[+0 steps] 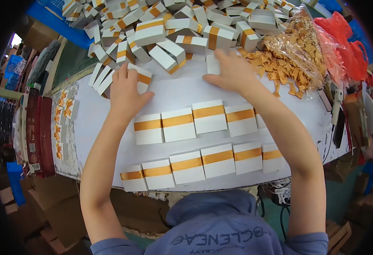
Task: Gluing decorative bows onto small white gift boxes using a hot glue gun.
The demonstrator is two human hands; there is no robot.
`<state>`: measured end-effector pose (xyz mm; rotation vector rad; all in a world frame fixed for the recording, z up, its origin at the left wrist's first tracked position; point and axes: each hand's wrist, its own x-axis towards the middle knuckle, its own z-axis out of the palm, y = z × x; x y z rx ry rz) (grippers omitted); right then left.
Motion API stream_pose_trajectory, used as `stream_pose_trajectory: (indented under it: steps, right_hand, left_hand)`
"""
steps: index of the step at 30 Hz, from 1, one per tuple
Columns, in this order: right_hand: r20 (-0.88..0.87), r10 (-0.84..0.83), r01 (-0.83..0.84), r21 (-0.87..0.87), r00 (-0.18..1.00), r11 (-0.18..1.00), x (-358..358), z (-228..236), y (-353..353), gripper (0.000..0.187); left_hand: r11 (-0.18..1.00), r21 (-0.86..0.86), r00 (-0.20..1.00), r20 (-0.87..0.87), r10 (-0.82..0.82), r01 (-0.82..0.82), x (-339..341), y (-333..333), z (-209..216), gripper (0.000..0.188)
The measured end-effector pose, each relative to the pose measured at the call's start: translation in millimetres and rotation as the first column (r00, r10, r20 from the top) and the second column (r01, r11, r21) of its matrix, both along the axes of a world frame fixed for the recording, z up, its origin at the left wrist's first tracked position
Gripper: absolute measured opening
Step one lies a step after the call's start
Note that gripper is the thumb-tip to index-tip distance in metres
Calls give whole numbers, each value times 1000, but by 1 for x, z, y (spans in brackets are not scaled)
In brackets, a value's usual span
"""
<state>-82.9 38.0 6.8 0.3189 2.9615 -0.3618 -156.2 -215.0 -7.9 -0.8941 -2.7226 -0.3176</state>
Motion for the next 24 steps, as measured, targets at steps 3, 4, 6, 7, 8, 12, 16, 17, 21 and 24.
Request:
stream_pose_trajectory:
  steps: [3, 4, 6, 7, 8, 12, 16, 17, 21, 24]
  right_hand:
    - [-171, -17, 7, -62, 985, 998, 10, -6, 7, 66]
    - [-367, 31, -61, -70, 930, 996, 17, -9, 15, 68]
    - [-567, 253, -371, -102, 784, 923, 43, 21, 49, 74]
    - [-506, 235, -327, -100, 830, 940, 62, 35, 63, 76]
    - [-448, 208, -271, -80, 870, 959, 87, 48, 79, 77]
    - [-208, 213, -204, 61, 955, 977, 156, 46, 130, 84]
    - [-20, 310, -308, 71, 951, 949, 164, 27, 116, 88]
    - [-19, 306, -304, 68, 952, 950, 161, 27, 111, 88]
    - [95, 207, -190, -160, 974, 969, 155, 26, 97, 86]
    - [103, 201, -175, -219, 974, 960, 153, 23, 96, 87]
  left_hand:
    - [998, -35, 997, 57, 57, -55, 0, 0, 12, 45]
    - [997, 61, 987, 157, 30, -40, 0, -7, 19, 45]
    - [982, 170, 996, -32, -83, 87, 19, -33, 28, 52]
    - [963, 262, 994, 76, -80, 58, 33, -47, 35, 58]
    - [933, 359, 979, 174, -102, 33, 44, -57, 40, 63]
    - [980, 190, 969, 245, 20, -68, 79, -115, 34, 61]
    - [989, -57, 931, 335, 148, -137, 75, -122, -10, 50]
    - [989, -59, 931, 336, 145, -133, 72, -119, -10, 50]
    - [982, 36, 870, 470, 147, -186, 64, -112, -6, 41]
    - [987, 7, 854, 502, 137, -162, 64, -119, -3, 39]
